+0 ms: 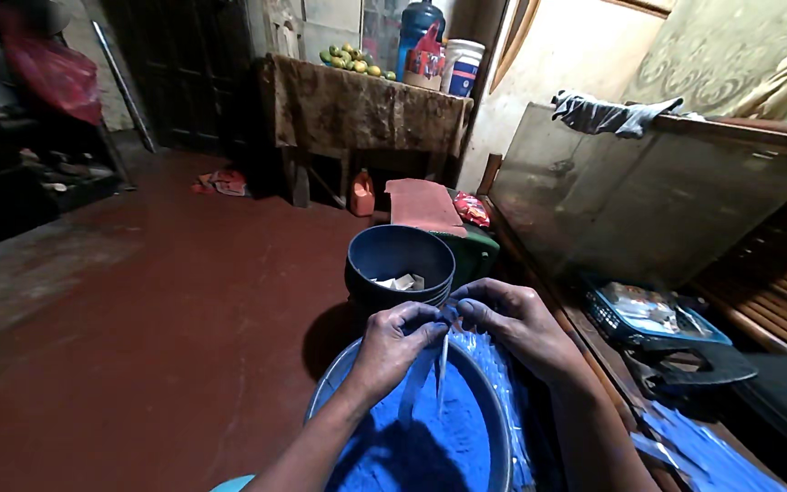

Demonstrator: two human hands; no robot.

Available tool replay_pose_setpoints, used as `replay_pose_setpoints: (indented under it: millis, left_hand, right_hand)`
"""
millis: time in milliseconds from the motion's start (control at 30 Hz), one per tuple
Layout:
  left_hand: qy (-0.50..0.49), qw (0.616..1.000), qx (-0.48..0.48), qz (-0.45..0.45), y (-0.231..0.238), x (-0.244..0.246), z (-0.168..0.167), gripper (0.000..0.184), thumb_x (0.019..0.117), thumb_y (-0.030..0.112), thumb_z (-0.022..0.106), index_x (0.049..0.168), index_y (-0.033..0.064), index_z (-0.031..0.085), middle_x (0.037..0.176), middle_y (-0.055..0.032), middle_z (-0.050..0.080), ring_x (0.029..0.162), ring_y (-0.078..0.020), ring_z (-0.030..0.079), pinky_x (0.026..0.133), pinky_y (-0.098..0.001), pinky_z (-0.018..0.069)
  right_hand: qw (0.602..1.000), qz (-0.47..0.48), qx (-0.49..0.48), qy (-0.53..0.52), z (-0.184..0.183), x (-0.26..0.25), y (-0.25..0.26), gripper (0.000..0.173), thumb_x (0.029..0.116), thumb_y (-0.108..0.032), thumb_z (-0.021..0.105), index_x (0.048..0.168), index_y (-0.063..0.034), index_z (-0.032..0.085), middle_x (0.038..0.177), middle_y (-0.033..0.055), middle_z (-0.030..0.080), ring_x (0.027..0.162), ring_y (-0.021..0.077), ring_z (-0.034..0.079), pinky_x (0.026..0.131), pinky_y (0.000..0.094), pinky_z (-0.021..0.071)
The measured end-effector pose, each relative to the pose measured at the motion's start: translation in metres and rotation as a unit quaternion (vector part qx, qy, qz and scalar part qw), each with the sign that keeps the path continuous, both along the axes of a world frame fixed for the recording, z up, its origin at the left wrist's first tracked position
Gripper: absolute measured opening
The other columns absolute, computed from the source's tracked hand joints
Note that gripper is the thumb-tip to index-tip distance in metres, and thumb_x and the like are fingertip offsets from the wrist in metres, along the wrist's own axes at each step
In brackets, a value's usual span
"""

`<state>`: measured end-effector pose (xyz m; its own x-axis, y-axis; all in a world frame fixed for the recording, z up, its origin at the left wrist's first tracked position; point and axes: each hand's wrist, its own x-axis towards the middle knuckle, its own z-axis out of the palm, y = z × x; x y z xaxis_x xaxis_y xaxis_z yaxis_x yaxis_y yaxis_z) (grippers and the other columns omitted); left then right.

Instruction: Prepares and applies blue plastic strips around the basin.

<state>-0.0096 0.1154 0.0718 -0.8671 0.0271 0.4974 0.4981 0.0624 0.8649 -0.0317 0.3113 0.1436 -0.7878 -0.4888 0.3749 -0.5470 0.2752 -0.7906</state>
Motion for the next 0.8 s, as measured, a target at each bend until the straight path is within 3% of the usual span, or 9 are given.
replay_pose_setpoints:
  millis: [233,333,467,700,800]
  left_hand:
    - [-0.008,1.0,-0.018,0.003,-0.002,-0.003,-0.006,0.015,0.0914,0.006,0.072,0.106,0.0027,0.076,0.099,-0.0013,0.076,0.092,-0.0017,0.071,0.086,-0.0183,0.0581]
    - [-0.053,0.992,-0.116,0.007,-0.008,-0.006,-0.011,0.018,0.0899,0.013,0.075,0.107,0.007,0.076,0.098,0.0011,0.075,0.089,-0.0001,0.069,0.085,-0.0197,0.056]
    - [-0.119,0.954,-0.275,-0.019,-0.016,-0.008,-0.015,0.028,0.0899,0.022,0.078,0.113,0.0062,0.074,0.102,-0.0072,0.074,0.093,-0.0145,0.07,0.09,-0.0377,0.0557]
    - [-0.137,0.915,-0.378,-0.028,-0.023,-0.013,-0.022,0.021,0.097,0.019,0.07,0.109,0.0025,0.074,0.104,-0.0136,0.074,0.1,-0.0265,0.071,0.095,-0.049,0.0529]
    - [-0.135,0.908,-0.396,-0.035,-0.023,-0.014,-0.024,0.022,0.0986,0.02,0.068,0.105,0.0004,0.074,0.099,-0.0153,0.073,0.096,-0.0274,0.07,0.092,-0.0488,0.0526]
  right_hand:
    - [0.999,-0.007,0.024,0.032,-0.006,-0.002,-0.007,0.014,0.0991,-0.02,0.065,0.102,-0.0072,0.07,0.084,-0.0063,0.067,0.074,-0.0021,0.063,0.069,0.0147,0.0527]
    - [0.996,-0.043,0.032,0.067,-0.006,-0.002,-0.01,0.016,0.0989,-0.023,0.065,0.102,-0.0086,0.071,0.084,-0.0058,0.066,0.073,-0.0034,0.061,0.068,0.0141,0.0509]
    - [0.99,-0.084,0.026,0.111,-0.002,-0.001,-0.011,0.016,0.0984,-0.022,0.065,0.1,-0.0083,0.073,0.088,-0.0029,0.065,0.075,-0.0023,0.06,0.069,0.0146,0.0507]
    - [0.978,-0.095,0.038,0.182,0.0,0.002,-0.012,0.018,0.1002,-0.02,0.063,0.101,-0.0036,0.071,0.091,0.0022,0.063,0.077,0.0014,0.06,0.071,0.0171,0.051]
    - [0.972,-0.094,0.048,0.211,0.0,0.003,-0.015,0.018,0.0999,-0.018,0.063,0.101,-0.0023,0.07,0.092,0.0039,0.063,0.077,0.0024,0.058,0.071,0.0176,0.0498]
